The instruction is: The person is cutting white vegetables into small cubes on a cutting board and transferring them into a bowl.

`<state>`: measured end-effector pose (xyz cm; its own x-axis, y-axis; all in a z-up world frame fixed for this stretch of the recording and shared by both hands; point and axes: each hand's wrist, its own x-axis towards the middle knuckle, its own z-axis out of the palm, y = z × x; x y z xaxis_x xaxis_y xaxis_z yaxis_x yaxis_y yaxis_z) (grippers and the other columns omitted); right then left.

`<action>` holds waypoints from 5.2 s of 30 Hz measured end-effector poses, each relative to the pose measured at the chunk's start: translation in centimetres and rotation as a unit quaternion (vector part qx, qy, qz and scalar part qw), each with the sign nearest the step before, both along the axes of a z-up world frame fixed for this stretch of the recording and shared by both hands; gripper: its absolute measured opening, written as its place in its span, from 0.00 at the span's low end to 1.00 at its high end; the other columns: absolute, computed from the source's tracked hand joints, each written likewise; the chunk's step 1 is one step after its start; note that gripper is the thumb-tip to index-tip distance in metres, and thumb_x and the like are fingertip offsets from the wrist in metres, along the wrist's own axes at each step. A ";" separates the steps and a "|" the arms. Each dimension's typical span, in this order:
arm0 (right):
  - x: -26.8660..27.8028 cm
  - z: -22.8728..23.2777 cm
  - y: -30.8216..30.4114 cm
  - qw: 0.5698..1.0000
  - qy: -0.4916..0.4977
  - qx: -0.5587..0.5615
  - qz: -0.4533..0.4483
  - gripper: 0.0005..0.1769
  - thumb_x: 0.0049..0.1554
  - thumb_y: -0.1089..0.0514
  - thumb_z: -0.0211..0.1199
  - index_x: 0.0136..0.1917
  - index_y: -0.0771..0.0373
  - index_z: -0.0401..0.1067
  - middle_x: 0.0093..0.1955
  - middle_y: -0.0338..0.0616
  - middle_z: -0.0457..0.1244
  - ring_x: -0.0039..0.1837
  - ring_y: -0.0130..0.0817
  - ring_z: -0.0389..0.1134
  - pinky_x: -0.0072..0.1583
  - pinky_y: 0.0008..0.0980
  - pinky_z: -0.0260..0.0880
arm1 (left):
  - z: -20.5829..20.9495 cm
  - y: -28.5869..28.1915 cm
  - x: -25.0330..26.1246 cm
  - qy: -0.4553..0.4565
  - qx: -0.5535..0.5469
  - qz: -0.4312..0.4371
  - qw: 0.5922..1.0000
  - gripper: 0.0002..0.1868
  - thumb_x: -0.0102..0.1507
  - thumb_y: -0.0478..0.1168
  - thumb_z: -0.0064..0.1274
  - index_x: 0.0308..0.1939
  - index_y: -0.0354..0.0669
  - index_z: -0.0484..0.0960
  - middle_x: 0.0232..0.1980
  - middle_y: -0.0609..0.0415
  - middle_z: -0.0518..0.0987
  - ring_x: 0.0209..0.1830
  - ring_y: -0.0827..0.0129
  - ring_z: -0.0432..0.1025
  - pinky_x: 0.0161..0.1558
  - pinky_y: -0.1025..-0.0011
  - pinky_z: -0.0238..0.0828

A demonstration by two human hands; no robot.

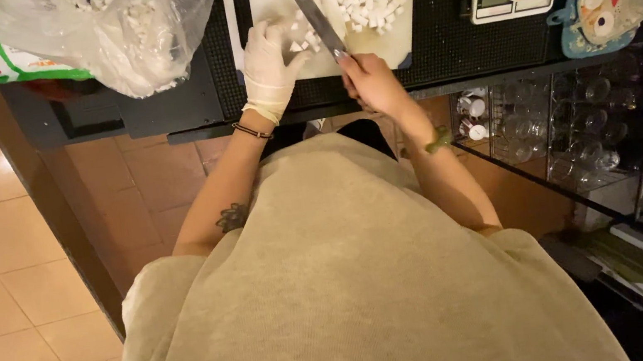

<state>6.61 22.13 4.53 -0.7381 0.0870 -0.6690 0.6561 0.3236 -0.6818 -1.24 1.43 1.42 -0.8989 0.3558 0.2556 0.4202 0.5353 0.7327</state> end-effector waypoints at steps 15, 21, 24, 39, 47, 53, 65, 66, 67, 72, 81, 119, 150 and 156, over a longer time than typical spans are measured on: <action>4.0 1.9 2.6 0.941 0.194 0.277 -0.003 0.23 0.68 0.45 0.55 0.46 0.69 0.70 0.36 0.66 0.65 0.43 0.69 0.67 0.43 0.58 0.66 | -0.5 0.4 -7.4 0.146 -0.057 -0.131 0.979 0.06 0.66 0.41 0.62 0.43 0.50 0.79 0.52 0.54 0.77 0.53 0.55 0.74 0.55 0.62 0.74; 5.0 0.0 2.0 0.943 0.172 0.286 -0.013 0.21 0.66 0.45 0.56 0.46 0.66 0.71 0.37 0.65 0.67 0.44 0.69 0.68 0.43 0.60 0.67 | -3.3 2.5 -12.1 0.337 -0.445 -0.176 0.811 0.13 0.68 0.36 0.47 0.53 0.31 0.79 0.37 0.45 0.76 0.35 0.62 0.70 0.29 0.67 0.64; 5.6 0.6 2.1 0.942 0.184 0.281 -0.020 0.21 0.68 0.46 0.55 0.45 0.67 0.70 0.37 0.66 0.66 0.44 0.69 0.68 0.43 0.59 0.66 | -2.9 3.9 -12.6 0.313 -0.405 -0.197 0.836 0.11 0.73 0.36 0.45 0.53 0.31 0.76 0.44 0.41 0.75 0.37 0.59 0.71 0.33 0.64 0.66; 5.7 0.3 -4.7 0.927 0.205 0.276 0.149 0.25 0.67 0.42 0.55 0.43 0.68 0.69 0.33 0.65 0.66 0.36 0.65 0.69 0.37 0.56 0.68 | 6.1 0.3 -12.2 -0.013 -0.206 -0.261 0.943 0.11 0.58 0.45 0.64 0.33 0.41 0.84 0.37 0.48 0.83 0.37 0.58 0.79 0.45 0.65 0.78; 3.3 -3.7 -4.6 0.942 0.170 0.289 0.034 0.25 0.66 0.42 0.54 0.46 0.68 0.74 0.37 0.70 0.67 0.42 0.70 0.69 0.46 0.61 0.71 | 3.0 -2.2 -2.5 -0.239 0.051 0.071 0.967 0.10 0.58 0.42 0.66 0.36 0.40 0.84 0.34 0.50 0.85 0.32 0.67 0.80 0.39 0.71 0.78; 3.1 -3.1 -3.3 0.952 0.142 0.270 0.023 0.26 0.66 0.43 0.53 0.45 0.71 0.73 0.39 0.70 0.67 0.44 0.71 0.69 0.48 0.61 0.70 | -1.8 -2.0 1.0 -0.197 0.054 0.162 0.965 0.12 0.58 0.45 0.67 0.38 0.41 0.87 0.36 0.46 0.86 0.35 0.60 0.82 0.41 0.66 0.77; 2.6 -1.8 -5.0 0.965 0.156 0.206 0.036 0.25 0.67 0.45 0.54 0.44 0.71 0.72 0.38 0.70 0.67 0.44 0.71 0.68 0.47 0.60 0.68 | -3.3 -1.7 0.2 -0.205 0.019 0.133 0.969 0.15 0.63 0.49 0.57 0.45 0.45 0.88 0.41 0.46 0.85 0.41 0.53 0.81 0.46 0.62 0.78; 2.6 -1.5 -5.1 0.966 0.163 0.198 0.034 0.25 0.66 0.45 0.54 0.44 0.71 0.72 0.38 0.70 0.67 0.45 0.71 0.68 0.47 0.60 0.68 | -3.1 -1.6 0.2 -0.216 0.049 0.129 0.966 0.16 0.64 0.51 0.56 0.47 0.44 0.86 0.42 0.47 0.85 0.42 0.55 0.82 0.46 0.63 0.78; 2.6 -1.7 -4.9 0.966 0.164 0.198 0.034 0.25 0.66 0.45 0.54 0.44 0.71 0.72 0.38 0.70 0.67 0.45 0.71 0.68 0.47 0.60 0.68 | -0.9 -0.9 0.1 -0.216 0.050 0.129 0.967 0.16 0.64 0.51 0.56 0.47 0.44 0.86 0.42 0.47 0.85 0.42 0.55 0.82 0.46 0.63 0.78; 2.7 -3.1 -3.7 0.953 0.169 0.248 0.040 0.23 0.67 0.46 0.56 0.44 0.71 0.72 0.38 0.71 0.66 0.45 0.72 0.67 0.47 0.61 0.68 | 0.1 1.4 0.3 -0.029 -0.143 0.150 0.978 0.24 0.52 0.57 0.69 0.39 0.44 0.80 0.41 0.48 0.78 0.40 0.50 0.75 0.39 0.55 0.71; 3.6 0.2 -0.1 0.956 0.227 0.177 -0.051 0.20 0.68 0.51 0.54 0.45 0.72 0.68 0.31 0.64 0.63 0.35 0.64 0.65 0.39 0.51 0.64 | 1.1 3.2 -3.0 0.029 -0.185 0.082 0.979 0.18 0.61 0.55 0.68 0.37 0.47 0.82 0.41 0.45 0.77 0.40 0.54 0.73 0.38 0.55 0.70; 3.3 -0.4 -2.2 0.962 0.228 0.151 -0.028 0.20 0.68 0.51 0.53 0.46 0.72 0.67 0.33 0.64 0.62 0.36 0.64 0.65 0.40 0.51 0.64 | 0.7 -1.4 -4.2 -0.212 -0.113 0.090 0.967 0.15 0.57 0.49 0.63 0.34 0.39 0.86 0.37 0.42 0.84 0.36 0.50 0.81 0.43 0.63 0.78; 3.9 -1.7 -4.0 0.951 0.191 0.240 0.030 0.24 0.67 0.47 0.54 0.44 0.71 0.70 0.36 0.70 0.66 0.42 0.71 0.68 0.43 0.60 0.67 | -0.4 -0.9 -1.8 -0.012 -0.295 0.058 0.954 0.25 0.58 0.50 0.65 0.50 0.35 0.84 0.46 0.42 0.76 0.40 0.54 0.73 0.42 0.60 0.74; 3.6 -0.6 -4.4 0.944 0.165 0.278 0.061 0.24 0.67 0.46 0.53 0.43 0.69 0.70 0.36 0.67 0.67 0.39 0.69 0.69 0.41 0.60 0.69 | 1.6 -2.5 -1.6 0.014 -0.192 -0.042 0.980 0.20 0.54 0.38 0.64 0.51 0.51 0.89 0.47 0.51 0.78 0.48 0.53 0.70 0.48 0.61 0.73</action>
<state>10.18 17.72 3.92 -0.9254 0.2587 -0.2770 0.3730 0.7506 -0.5454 -2.82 -1.08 3.04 -0.8573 0.5023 0.1126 0.4911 0.7325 0.4714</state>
